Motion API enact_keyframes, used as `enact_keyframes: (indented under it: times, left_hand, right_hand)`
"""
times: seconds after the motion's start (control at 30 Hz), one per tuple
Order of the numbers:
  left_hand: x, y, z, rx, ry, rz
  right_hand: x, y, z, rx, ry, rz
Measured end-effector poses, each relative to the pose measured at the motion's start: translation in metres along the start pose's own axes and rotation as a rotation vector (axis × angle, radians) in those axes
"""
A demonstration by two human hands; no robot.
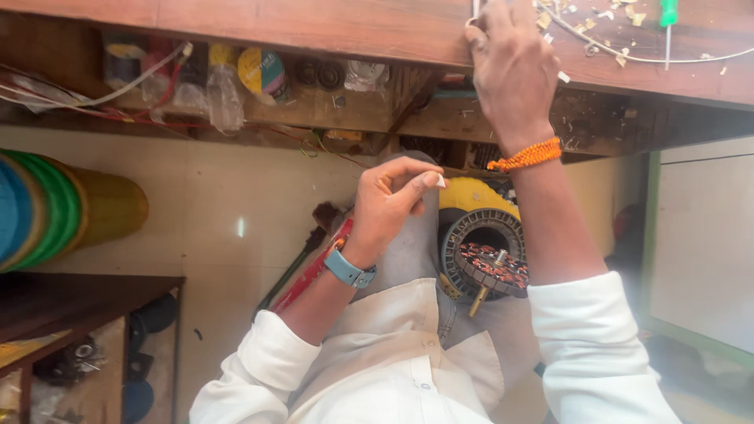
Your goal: The person sits with a motor armature on their lap and fits small white insulation pieces into the armature slots, trimming pieces with scissors and pressing them in by hand. They use a green-handled screwdriver to work on the armature and reach to the workbench for materials and tools.
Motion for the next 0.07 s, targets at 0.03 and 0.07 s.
enact_keyframes:
  times: [0.03, 0.07]
  left_hand:
    - [0.0016, 0.0001, 0.0003, -0.027, -0.02, 0.006]
    - [0.006, 0.0002, -0.0001, -0.062, 0.069, -0.034]
  right_hand:
    - [-0.0039, -0.0056, -0.007, -0.062, -0.003, 0.02]
    - [-0.0067, -0.0104, -0.0134, -0.121, -0.007, 0.039]
Point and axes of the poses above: each hand's wrist, its own y-axis towards the middle knuckle, its own x-axis out of the back of the hand, z = x × y, the point moved 6 cm from there along y, towards the middle knuckle, and after that the axes turned 5 degrees about y, right-handed, at the moved point
